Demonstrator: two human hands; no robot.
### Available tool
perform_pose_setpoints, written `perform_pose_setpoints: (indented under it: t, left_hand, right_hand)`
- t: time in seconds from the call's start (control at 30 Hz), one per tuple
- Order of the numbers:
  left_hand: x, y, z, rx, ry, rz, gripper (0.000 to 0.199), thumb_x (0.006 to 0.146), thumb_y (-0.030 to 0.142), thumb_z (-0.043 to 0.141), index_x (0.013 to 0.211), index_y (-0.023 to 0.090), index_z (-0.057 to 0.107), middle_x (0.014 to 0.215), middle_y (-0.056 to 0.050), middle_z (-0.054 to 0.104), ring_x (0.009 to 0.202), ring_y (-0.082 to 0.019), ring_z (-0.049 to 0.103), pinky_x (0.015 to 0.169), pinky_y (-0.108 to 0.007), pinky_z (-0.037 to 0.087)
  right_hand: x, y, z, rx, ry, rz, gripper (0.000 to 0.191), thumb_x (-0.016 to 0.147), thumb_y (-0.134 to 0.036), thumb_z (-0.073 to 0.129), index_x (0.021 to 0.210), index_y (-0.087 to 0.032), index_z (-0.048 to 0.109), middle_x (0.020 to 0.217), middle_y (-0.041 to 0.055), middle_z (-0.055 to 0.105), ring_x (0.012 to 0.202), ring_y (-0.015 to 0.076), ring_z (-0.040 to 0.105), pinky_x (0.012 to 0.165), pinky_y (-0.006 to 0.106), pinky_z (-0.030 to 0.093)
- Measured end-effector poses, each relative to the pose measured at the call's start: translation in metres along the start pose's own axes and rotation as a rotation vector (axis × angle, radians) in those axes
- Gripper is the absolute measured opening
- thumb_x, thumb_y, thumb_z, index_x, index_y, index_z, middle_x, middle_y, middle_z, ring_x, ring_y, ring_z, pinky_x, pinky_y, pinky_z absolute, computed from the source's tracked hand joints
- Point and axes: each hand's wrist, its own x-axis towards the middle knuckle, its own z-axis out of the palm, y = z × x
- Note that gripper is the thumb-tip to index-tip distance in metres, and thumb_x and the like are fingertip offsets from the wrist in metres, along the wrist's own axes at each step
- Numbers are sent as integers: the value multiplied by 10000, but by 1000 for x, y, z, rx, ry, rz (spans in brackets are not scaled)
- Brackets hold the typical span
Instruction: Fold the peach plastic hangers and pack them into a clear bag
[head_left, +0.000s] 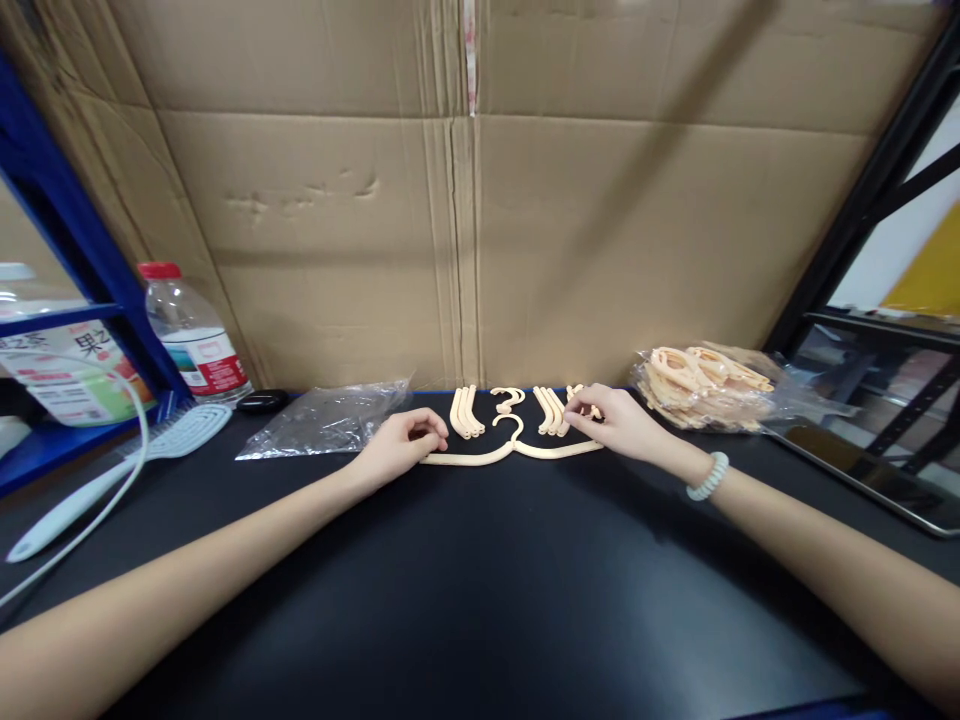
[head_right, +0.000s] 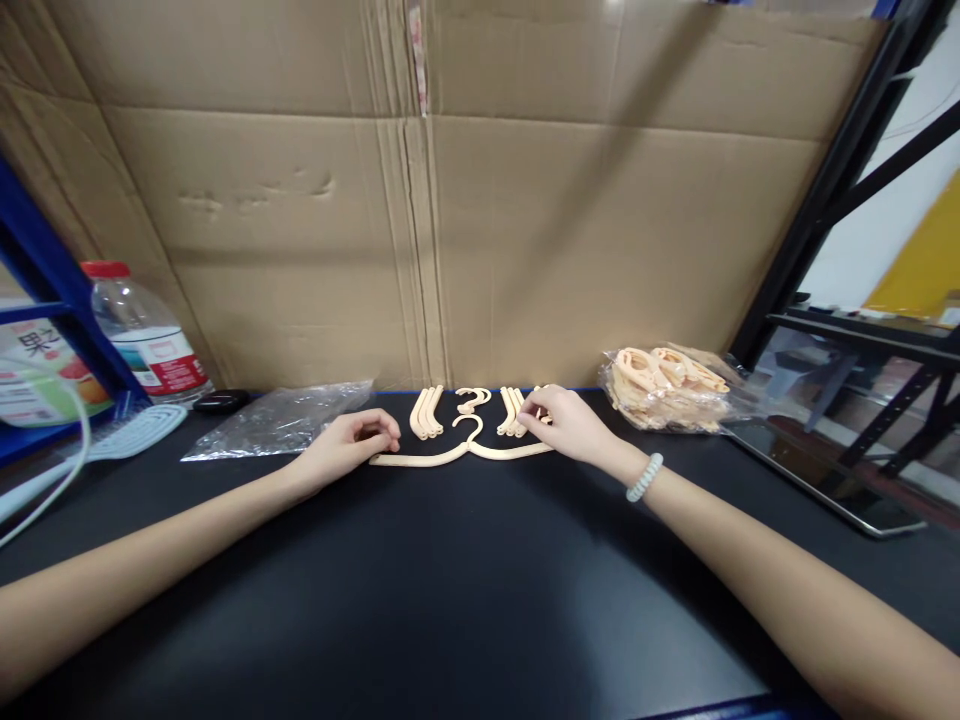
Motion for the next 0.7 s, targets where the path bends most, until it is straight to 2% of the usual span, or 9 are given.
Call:
perform_pose_setpoints:
  t: [0.13,0.23,0.33,0.47,0.7]
  left_hand:
    - [11,1,0,43,-49,74,163,761,273,543,884,172,577,822,-47,710,756,-175,676,678,-289,528]
    - [21,3,-2,121,-105,145,149,782,216,515,889,172,608,876,-54,713,805,-175,673,749,-308,522]
    - [32,5,-8,231,-149,226,173,753,155,526,870,181,652,888,-52,692,838,-194,645,779,-329,494]
    - [42,5,-18,355,-224,342,216,702,101,578,866,197,681,953,-49,644,962,-227,593,903,-374,428]
    - [49,1,-18,448,-312,431,151,794,145,554,902,188,649,988,-62,579,984,-221,564,910,-356,423]
  right_hand:
    - [14,-3,4,-23,-13,-42,132,848,-201,555,837,-166,682,796,57,690,767,187,610,720,302,448]
    - [29,-3,12,-31,-40,-58,136,824,-144,567,872,-166,693,830,58,704,797,188,621,739,302,449]
    - [47,-3,22,-28,-83,-75,161,832,-167,588,944,-171,702,855,55,716,792,180,632,739,293,449]
    - [63,-6,36,-15,-147,-90,198,856,-214,599,1016,-166,705,887,62,724,766,169,642,696,267,447]
    - [75,-10,57,-14,-186,-105,263,856,-235,623,1098,-156,690,1006,113,673,934,216,615,804,307,443]
